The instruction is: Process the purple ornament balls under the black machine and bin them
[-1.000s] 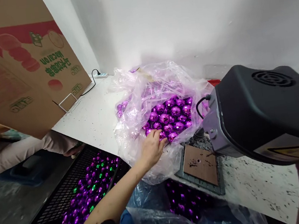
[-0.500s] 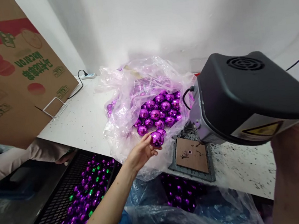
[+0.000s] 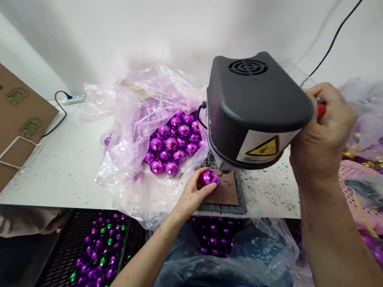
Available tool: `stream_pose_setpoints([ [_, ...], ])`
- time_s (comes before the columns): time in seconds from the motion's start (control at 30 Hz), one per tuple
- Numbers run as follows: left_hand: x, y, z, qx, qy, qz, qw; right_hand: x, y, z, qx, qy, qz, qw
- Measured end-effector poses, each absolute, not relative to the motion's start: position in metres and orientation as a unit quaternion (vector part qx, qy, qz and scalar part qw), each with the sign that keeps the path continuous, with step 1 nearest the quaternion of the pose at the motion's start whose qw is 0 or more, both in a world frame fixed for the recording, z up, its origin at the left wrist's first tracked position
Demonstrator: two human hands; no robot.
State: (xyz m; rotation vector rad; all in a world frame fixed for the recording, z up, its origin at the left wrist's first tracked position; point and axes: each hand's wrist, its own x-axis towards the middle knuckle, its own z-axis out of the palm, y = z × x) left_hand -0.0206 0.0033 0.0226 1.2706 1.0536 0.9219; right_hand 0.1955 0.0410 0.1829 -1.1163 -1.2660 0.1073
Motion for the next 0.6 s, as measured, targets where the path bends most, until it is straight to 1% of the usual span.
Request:
stream_pose_setpoints([
  [0.17,-0.007,0.007,0.01,0.667,0.499,0.353,0.427,0.194,0.041,0.185,-0.498,-0.562,0.049,0.658],
  [0.33,0.0,0.002,0.008,0.784,0.459,0.307,0.284,0.196,0.042,0.183,-0.493,-0.568,0.041,0.658],
  [0.43,0.004,0.0,0.005,0.791,0.47,0.299,0.252,0.196,0.041,0.182,-0.493,-0.568,0.036,0.658],
  [0.6,0.009,0.001,-0.002,0.786,0.465,0.321,0.251,0.198,0.04,0.182,-0.497,-0.569,0.049,0.654],
])
